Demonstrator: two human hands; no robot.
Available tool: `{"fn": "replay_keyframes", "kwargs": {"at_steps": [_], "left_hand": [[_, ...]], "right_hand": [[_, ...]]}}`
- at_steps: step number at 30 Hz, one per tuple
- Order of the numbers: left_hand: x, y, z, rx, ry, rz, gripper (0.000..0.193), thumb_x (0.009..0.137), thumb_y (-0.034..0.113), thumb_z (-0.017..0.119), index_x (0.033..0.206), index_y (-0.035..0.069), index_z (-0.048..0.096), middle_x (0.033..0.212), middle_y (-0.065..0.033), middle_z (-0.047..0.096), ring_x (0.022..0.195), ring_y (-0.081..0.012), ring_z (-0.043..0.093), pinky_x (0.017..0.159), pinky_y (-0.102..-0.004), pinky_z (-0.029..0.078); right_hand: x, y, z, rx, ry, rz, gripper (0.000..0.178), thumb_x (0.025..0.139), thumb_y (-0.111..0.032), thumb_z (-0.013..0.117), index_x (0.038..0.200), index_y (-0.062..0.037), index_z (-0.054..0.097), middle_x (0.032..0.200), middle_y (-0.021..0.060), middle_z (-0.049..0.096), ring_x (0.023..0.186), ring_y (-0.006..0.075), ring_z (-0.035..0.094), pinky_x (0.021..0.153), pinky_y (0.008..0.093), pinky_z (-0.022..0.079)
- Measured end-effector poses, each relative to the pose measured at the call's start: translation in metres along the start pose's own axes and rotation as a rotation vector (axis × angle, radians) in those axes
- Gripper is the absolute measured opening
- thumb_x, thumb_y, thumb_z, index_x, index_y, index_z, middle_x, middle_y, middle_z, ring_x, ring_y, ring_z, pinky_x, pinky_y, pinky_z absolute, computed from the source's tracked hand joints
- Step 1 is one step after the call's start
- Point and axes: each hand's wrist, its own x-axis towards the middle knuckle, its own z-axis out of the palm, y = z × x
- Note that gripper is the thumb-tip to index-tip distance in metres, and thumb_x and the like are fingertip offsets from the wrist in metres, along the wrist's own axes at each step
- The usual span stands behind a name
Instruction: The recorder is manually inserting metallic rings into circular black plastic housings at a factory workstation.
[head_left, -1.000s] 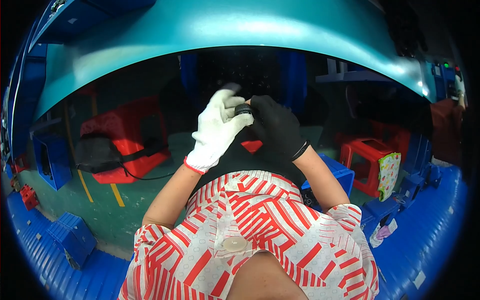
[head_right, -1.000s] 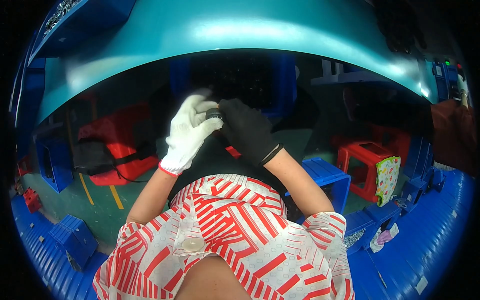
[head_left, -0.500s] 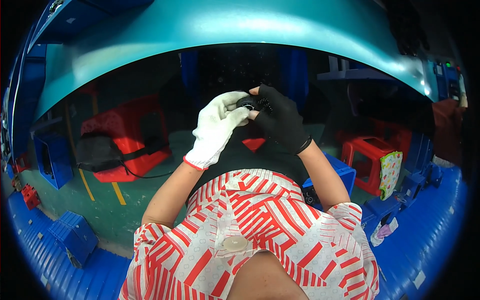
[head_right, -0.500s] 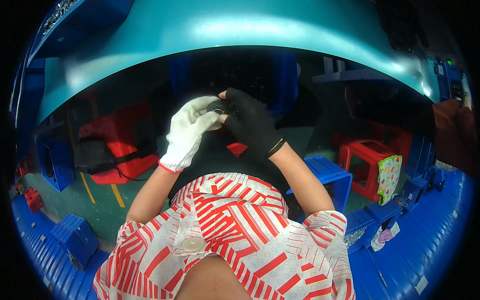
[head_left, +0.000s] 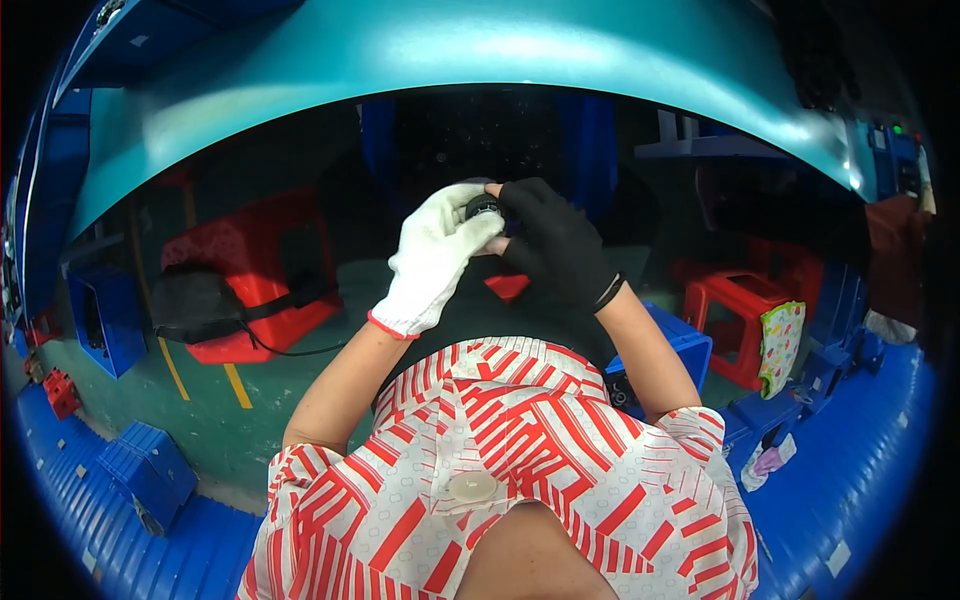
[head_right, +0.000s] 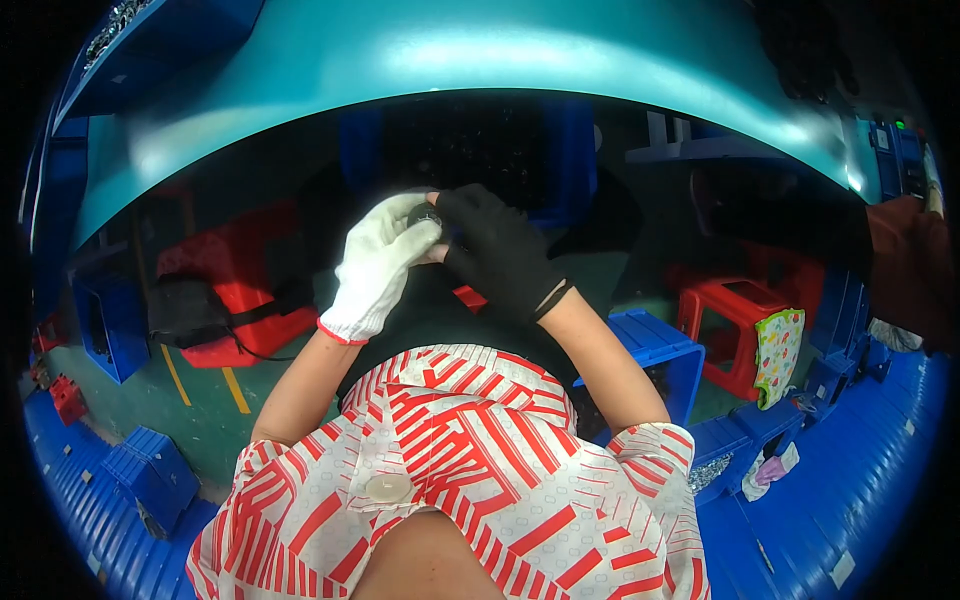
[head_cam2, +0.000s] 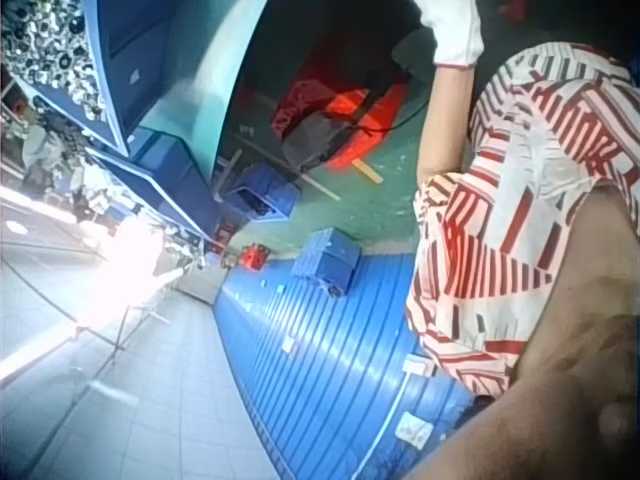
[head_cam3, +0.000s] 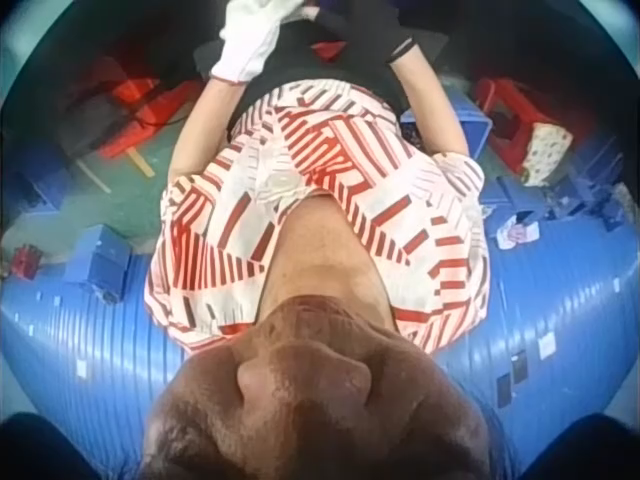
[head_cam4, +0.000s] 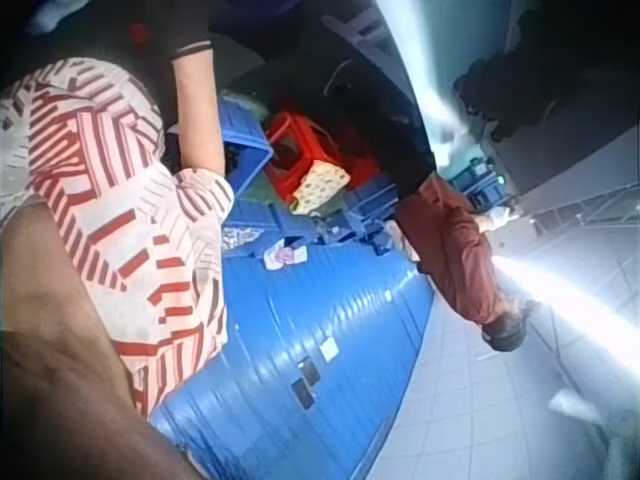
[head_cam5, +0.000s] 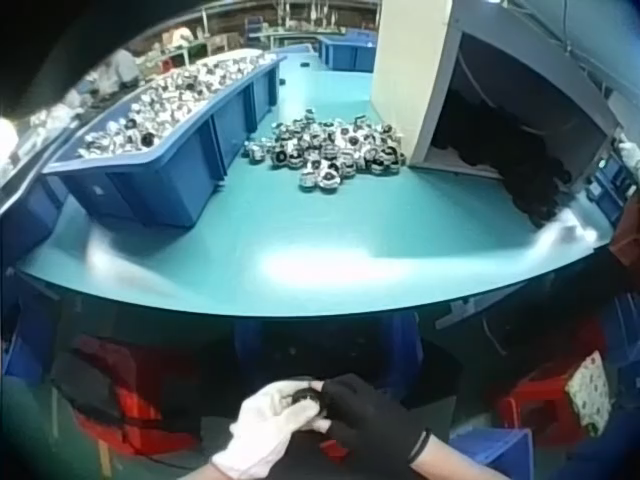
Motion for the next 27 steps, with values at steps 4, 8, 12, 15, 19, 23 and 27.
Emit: {"fn": "replay_keyframes", "kwargs": {"at_steps": [4,8,12,15,19,23,27], "left_hand": [[-0.005,0.008,0.007,0.231,0.028,0.033,0.035,0.085,0.002,0.062,0.118,-0.006,0.054,0.095,-0.0116,0.064,0.08,-0.0148,0.066,0.074,-0.024,0.055],[0.0,0.0,0.003,0.276,0.013,-0.031,0.032,0.085,0.003,0.063,0.115,-0.006,0.057,0.089,-0.0097,0.065,0.076,-0.0133,0.065,0.073,-0.0238,0.054],[0.005,-0.004,-0.007,0.185,-0.055,-0.053,0.039,0.084,0.006,0.065,0.119,-0.006,0.054,0.089,-0.0098,0.065,0.078,-0.0128,0.065,0.072,-0.0236,0.054],[0.004,0.004,-0.01,0.362,-0.099,-0.063,0.044,0.085,0.006,0.061,0.125,-0.006,0.049,0.093,-0.013,0.065,0.079,-0.0157,0.065,0.073,-0.0246,0.053],[0.005,-0.001,-0.011,0.491,-0.091,0.045,0.048,0.083,0.004,0.062,0.128,-0.007,0.046,0.095,-0.0126,0.064,0.08,-0.0154,0.064,0.074,-0.0244,0.052],[0.0,0.0,-0.003,0.109,-0.069,-0.003,0.053,0.082,0.003,0.065,0.13,-0.008,0.044,0.1,-0.0146,0.064,0.084,-0.0155,0.065,0.077,-0.0258,0.053],[-0.001,-0.002,-0.002,0.253,-0.074,0.051,0.054,0.081,0.002,0.065,0.13,-0.007,0.043,0.103,-0.0169,0.064,0.083,-0.0172,0.066,0.077,-0.0266,0.054]], "right_hand": [[-0.001,0.008,0.006,-0.095,0.021,-0.058,0.037,0.073,-0.009,0.071,0.108,-0.0071,0.061,0.096,0.012,0.06,0.084,0.03,0.062,0.068,0.0369,0.05],[-0.004,0.01,0.01,-0.17,0.035,-0.079,0.032,0.072,-0.009,0.071,0.103,-0.0078,0.061,0.09,0.0118,0.059,0.079,0.0305,0.061,0.066,0.0381,0.05],[-0.006,0.01,0.013,-0.136,-0.005,-0.002,0.035,0.073,-0.011,0.072,0.106,-0.0083,0.06,0.092,0.0113,0.059,0.079,0.0301,0.061,0.065,0.0373,0.05],[-0.005,0.014,0.009,0.068,-0.072,0.015,0.038,0.074,-0.016,0.073,0.108,-0.0085,0.059,0.095,0.0108,0.059,0.081,0.0295,0.062,0.066,0.0371,0.05],[-0.002,0.018,0.006,-0.018,-0.139,-0.045,0.042,0.073,-0.021,0.075,0.111,-0.0094,0.059,0.098,0.0102,0.06,0.084,0.0283,0.062,0.069,0.037,0.05],[-0.006,0.015,0.01,0.027,-0.023,0.036,0.045,0.071,-0.022,0.077,0.11,-0.0106,0.059,0.098,0.0095,0.06,0.083,0.0278,0.062,0.068,0.0362,0.05],[-0.002,0.015,0.007,-0.095,-0.028,-0.11,0.041,0.068,-0.023,0.079,0.104,-0.0106,0.061,0.094,0.0078,0.061,0.079,0.0279,0.063,0.065,0.0354,0.05]]}}
